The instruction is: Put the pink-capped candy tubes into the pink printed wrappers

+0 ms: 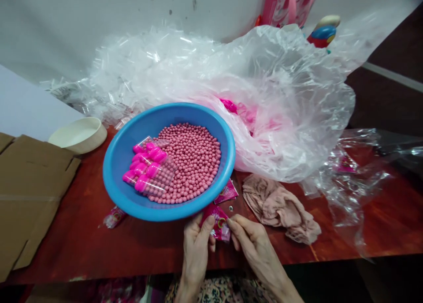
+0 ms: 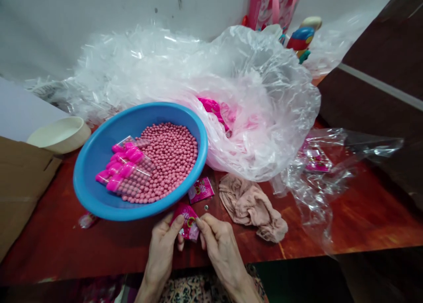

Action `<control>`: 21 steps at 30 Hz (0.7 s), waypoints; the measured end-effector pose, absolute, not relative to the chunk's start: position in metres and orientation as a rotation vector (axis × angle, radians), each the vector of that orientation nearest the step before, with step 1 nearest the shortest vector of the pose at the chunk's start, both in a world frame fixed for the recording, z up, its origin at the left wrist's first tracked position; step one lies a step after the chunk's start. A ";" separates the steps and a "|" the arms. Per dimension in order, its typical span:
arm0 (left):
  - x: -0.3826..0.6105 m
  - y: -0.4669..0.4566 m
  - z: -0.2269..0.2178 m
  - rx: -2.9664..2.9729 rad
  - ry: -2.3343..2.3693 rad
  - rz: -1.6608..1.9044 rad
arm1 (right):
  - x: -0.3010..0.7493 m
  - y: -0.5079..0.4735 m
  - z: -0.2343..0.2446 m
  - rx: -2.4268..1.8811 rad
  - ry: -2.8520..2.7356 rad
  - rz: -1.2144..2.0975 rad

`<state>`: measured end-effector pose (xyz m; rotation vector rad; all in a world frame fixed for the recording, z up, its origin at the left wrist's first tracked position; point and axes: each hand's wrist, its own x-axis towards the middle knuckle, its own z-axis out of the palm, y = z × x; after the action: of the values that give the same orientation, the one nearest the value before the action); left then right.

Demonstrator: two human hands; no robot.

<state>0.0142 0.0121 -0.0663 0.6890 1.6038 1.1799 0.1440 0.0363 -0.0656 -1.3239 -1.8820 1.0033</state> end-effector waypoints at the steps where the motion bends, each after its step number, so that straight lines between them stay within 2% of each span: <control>1: 0.011 0.013 -0.067 0.716 1.622 1.174 | 0.146 0.037 -0.066 -1.342 -1.866 1.048; 5: -0.010 0.012 -0.072 0.885 1.877 1.205 | 0.151 0.038 -0.072 -1.502 -1.805 1.037; 9: -0.029 0.005 -0.080 1.125 2.146 1.145 | 0.153 0.035 -0.083 -1.720 -1.834 0.840; 14: -0.031 0.001 -0.087 1.389 2.149 1.046 | 0.149 0.028 -0.088 -1.909 -1.904 0.564; 21: -0.034 -0.001 -0.088 1.329 2.127 1.048 | 0.158 0.031 -0.088 -1.830 -1.905 0.589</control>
<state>-0.0338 -0.0010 -0.0881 1.3285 2.1269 1.0478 0.1578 0.0310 -0.0875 -1.8300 -1.9045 0.5889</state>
